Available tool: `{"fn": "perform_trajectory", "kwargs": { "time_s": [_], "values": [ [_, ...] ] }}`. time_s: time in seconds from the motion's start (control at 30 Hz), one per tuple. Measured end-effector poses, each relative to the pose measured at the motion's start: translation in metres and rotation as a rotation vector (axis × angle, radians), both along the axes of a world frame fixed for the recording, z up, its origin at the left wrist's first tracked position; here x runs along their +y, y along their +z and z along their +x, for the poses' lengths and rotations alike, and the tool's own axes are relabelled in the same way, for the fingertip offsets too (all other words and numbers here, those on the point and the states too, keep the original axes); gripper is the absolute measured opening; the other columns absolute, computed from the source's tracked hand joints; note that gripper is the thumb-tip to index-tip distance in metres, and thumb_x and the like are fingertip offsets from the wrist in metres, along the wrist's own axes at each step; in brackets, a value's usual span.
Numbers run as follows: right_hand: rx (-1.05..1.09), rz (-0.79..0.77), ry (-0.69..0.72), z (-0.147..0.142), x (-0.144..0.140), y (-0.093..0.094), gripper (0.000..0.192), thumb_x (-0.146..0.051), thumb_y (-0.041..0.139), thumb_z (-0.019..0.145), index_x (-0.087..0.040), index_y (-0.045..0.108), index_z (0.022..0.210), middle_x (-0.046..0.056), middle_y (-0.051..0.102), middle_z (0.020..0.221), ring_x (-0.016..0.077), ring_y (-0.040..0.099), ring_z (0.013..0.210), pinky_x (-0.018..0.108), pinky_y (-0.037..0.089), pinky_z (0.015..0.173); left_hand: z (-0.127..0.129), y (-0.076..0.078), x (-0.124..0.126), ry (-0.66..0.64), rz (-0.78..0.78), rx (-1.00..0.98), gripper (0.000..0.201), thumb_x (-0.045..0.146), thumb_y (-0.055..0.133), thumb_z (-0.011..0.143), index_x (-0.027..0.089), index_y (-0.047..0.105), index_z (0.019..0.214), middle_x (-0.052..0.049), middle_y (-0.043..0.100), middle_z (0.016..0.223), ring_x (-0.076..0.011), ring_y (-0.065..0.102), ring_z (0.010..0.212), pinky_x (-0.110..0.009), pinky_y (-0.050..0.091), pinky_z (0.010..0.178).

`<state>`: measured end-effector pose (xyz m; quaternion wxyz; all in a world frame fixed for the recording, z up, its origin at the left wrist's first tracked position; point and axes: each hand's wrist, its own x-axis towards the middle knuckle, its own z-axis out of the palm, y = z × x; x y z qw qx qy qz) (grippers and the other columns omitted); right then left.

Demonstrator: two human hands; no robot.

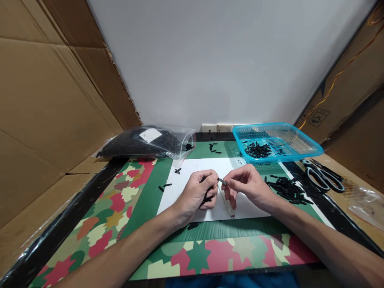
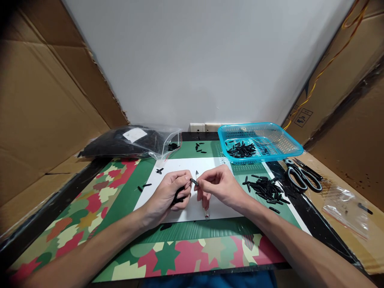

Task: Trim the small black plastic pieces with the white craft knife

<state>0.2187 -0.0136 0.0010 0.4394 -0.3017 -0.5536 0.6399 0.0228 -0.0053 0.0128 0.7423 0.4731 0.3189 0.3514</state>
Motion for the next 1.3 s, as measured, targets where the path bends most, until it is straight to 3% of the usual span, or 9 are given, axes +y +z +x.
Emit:
{"fn": "perform_trajectory", "kwargs": {
  "time_s": [0.17,0.4,0.73,1.3],
  "values": [
    [0.046,-0.01,0.032,0.0,0.001,-0.003,0.041,-0.05,0.084,0.091,-0.012,0.078,0.076,0.006,0.077,0.063,0.0151,0.072,0.045,0.021,0.058,0.046,-0.001,-0.001,0.001,-0.003,0.005,0.0,0.052,0.055,0.085,0.086,0.018,0.051,0.071,0.01,0.041,0.054,-0.0018,0.031,0.038,-0.012,0.02,0.035],
    [0.013,0.009,0.039,-0.001,0.0,0.0,0.041,-0.05,0.092,0.083,-0.012,0.079,0.077,0.005,0.076,0.064,0.0161,0.073,0.046,0.021,0.059,0.047,-0.001,0.0,0.0,-0.013,0.002,0.01,0.052,0.055,0.085,0.085,0.018,0.05,0.071,0.01,0.04,0.054,-0.0014,0.028,0.039,-0.012,0.021,0.036],
    [0.033,0.015,0.08,0.0,0.001,-0.008,0.04,-0.049,0.079,0.097,-0.011,0.08,0.083,0.007,0.078,0.066,0.0181,0.076,0.05,0.024,0.062,0.05,-0.003,-0.002,0.001,0.001,0.02,-0.002,0.049,0.052,0.08,0.091,0.018,0.05,0.072,0.01,0.041,0.055,-0.0015,0.029,0.039,-0.011,0.022,0.036],
    [0.054,0.053,-0.083,-0.003,-0.001,0.006,0.036,-0.045,0.092,0.084,-0.012,0.079,0.082,0.003,0.076,0.064,0.0161,0.074,0.046,0.022,0.062,0.047,-0.002,0.006,-0.002,0.055,-0.062,-0.005,0.035,0.039,0.071,0.09,0.016,0.057,0.068,0.008,0.04,0.055,-0.0027,0.032,0.037,-0.013,0.018,0.036]
  ]
}}
